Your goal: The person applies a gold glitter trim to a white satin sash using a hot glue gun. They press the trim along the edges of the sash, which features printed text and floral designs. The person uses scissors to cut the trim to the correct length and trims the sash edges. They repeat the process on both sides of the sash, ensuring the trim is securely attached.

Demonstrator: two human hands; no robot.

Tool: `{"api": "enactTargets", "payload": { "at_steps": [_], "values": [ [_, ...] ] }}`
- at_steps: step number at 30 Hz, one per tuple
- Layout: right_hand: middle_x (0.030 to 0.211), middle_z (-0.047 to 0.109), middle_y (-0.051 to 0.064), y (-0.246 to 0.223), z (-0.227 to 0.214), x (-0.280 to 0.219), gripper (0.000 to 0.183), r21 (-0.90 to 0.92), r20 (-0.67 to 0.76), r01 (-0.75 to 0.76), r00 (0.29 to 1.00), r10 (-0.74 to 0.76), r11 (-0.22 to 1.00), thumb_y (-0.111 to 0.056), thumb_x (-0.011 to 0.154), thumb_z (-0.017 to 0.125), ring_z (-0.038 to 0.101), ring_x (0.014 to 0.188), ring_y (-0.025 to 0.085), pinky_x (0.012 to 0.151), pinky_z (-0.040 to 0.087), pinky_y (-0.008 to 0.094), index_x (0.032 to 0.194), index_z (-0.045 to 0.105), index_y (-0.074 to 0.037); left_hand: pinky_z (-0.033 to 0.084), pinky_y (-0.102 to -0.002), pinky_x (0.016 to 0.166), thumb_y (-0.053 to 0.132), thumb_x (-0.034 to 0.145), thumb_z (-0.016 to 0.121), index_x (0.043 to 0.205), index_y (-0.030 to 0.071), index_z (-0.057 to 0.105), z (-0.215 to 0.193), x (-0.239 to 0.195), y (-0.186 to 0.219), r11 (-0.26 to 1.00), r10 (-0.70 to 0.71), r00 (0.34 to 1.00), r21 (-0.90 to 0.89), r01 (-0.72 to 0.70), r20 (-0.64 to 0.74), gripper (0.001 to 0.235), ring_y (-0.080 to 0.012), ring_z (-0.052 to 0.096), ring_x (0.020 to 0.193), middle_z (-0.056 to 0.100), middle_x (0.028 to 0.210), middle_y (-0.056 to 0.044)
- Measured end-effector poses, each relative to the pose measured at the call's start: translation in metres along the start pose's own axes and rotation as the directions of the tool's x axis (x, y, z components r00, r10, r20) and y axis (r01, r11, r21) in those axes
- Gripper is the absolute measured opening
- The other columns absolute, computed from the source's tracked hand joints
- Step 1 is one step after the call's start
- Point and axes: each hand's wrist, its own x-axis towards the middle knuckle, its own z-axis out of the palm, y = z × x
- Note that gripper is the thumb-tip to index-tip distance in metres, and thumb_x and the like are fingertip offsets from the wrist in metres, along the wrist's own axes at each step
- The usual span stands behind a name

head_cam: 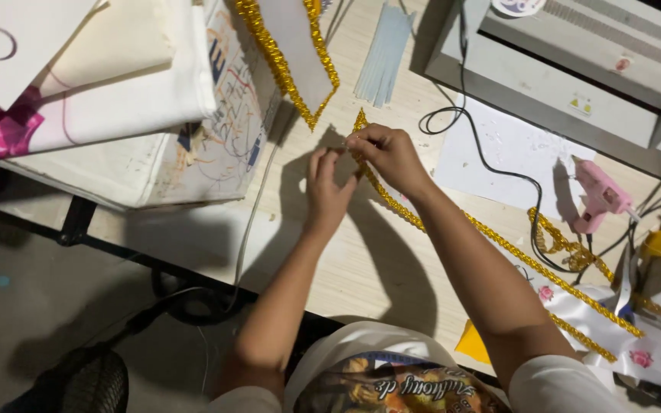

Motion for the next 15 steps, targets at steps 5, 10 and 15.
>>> {"api": "enactTargets", "payload": {
  "at_steps": [5, 10, 15],
  "values": [
    [0.106, 0.066, 0.002, -0.027, -0.05, -0.03, 0.023, -0.001, -0.053, 0.279, 0.959, -0.279, 0.96, -0.012, 0.097, 0.073, 0.064, 0.095, 0.011, 0.082, 0.057, 0.025, 0.119, 0.071, -0.005, 0.055, -0.038, 0.095, 0.003, 0.092, 0.076, 0.114, 0.002, 0.066, 0.029, 0.022, 0.023, 0.995, 0.034, 0.994, -0.094, -0.044, -0.099, 0.024, -0.0239, 0.062, 0.112, 0.058, 0.121, -0.01],
    [0.098, 0.06, 0.002, 0.021, -0.133, -0.083, 0.017, 0.105, -0.35, 0.321, 0.898, -0.268, 0.941, -0.004, 0.105, 0.075, 0.057, 0.085, 0.011, 0.075, 0.049, 0.026, 0.109, 0.059, -0.001, 0.059, -0.029, 0.085, 0.007, 0.102, 0.068, 0.108, 0.001, 0.063, 0.039, 0.048, 0.042, 0.888, -0.023, 1.0, -0.459, 0.026, 0.013, 0.01, -0.0148, 0.064, 0.103, 0.06, 0.125, -0.009],
    [0.084, 0.064, 0.002, 0.096, -0.178, -0.156, 0.008, 0.175, -0.536, 0.097, 0.844, 0.012, 0.98, -0.007, 0.103, 0.064, 0.059, 0.076, 0.009, 0.071, 0.049, 0.023, 0.099, 0.066, -0.002, 0.053, -0.022, 0.077, 0.014, 0.105, 0.064, 0.116, 0.005, 0.063, 0.029, 0.068, 0.056, 0.662, -0.255, 0.958, -0.699, 0.272, 0.132, 0.014, -0.0066, 0.062, 0.09, 0.068, 0.104, -0.001]
  ]
}}
